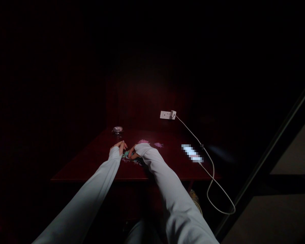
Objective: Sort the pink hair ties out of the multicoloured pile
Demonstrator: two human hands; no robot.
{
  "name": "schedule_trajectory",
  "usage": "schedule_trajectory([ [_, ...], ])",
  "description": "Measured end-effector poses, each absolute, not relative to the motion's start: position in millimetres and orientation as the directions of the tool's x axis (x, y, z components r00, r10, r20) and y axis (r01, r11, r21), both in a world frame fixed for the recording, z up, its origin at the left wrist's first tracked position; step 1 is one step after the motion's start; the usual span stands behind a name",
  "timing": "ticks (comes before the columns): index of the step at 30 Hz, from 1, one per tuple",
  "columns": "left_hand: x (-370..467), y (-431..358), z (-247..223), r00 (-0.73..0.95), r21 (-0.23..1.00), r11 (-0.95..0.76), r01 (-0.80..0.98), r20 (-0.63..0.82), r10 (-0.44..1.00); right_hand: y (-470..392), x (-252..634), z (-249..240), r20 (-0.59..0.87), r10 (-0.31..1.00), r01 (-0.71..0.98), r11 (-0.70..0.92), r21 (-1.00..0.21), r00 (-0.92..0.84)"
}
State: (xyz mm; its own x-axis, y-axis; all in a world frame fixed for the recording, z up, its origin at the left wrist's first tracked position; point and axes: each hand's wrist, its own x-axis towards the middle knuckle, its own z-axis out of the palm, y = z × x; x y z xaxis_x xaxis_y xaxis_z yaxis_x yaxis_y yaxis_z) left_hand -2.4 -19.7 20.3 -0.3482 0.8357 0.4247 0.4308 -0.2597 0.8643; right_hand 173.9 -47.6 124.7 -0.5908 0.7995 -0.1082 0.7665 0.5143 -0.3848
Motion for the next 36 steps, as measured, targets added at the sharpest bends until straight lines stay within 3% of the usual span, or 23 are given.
schedule_trajectory([
  [16, -4, -16, 15, -0.32, 0.844, -0.285, 0.454, 0.453, 0.832, -48, 159, 115, -0.111, 0.744, 0.734, 0.603, -0.314, -0.659],
  [25, -2, -18, 21, -0.351, 0.879, -0.2, 0.434, 0.369, 0.861, -51, 155, 117, -0.107, 0.803, 0.741, 0.479, -0.471, -0.587],
  [36, -3, -15, 18, -0.336, 0.879, -0.227, 0.419, 0.383, 0.861, -48, 157, 120, -0.078, 0.814, 0.77, 0.507, -0.388, -0.576],
])
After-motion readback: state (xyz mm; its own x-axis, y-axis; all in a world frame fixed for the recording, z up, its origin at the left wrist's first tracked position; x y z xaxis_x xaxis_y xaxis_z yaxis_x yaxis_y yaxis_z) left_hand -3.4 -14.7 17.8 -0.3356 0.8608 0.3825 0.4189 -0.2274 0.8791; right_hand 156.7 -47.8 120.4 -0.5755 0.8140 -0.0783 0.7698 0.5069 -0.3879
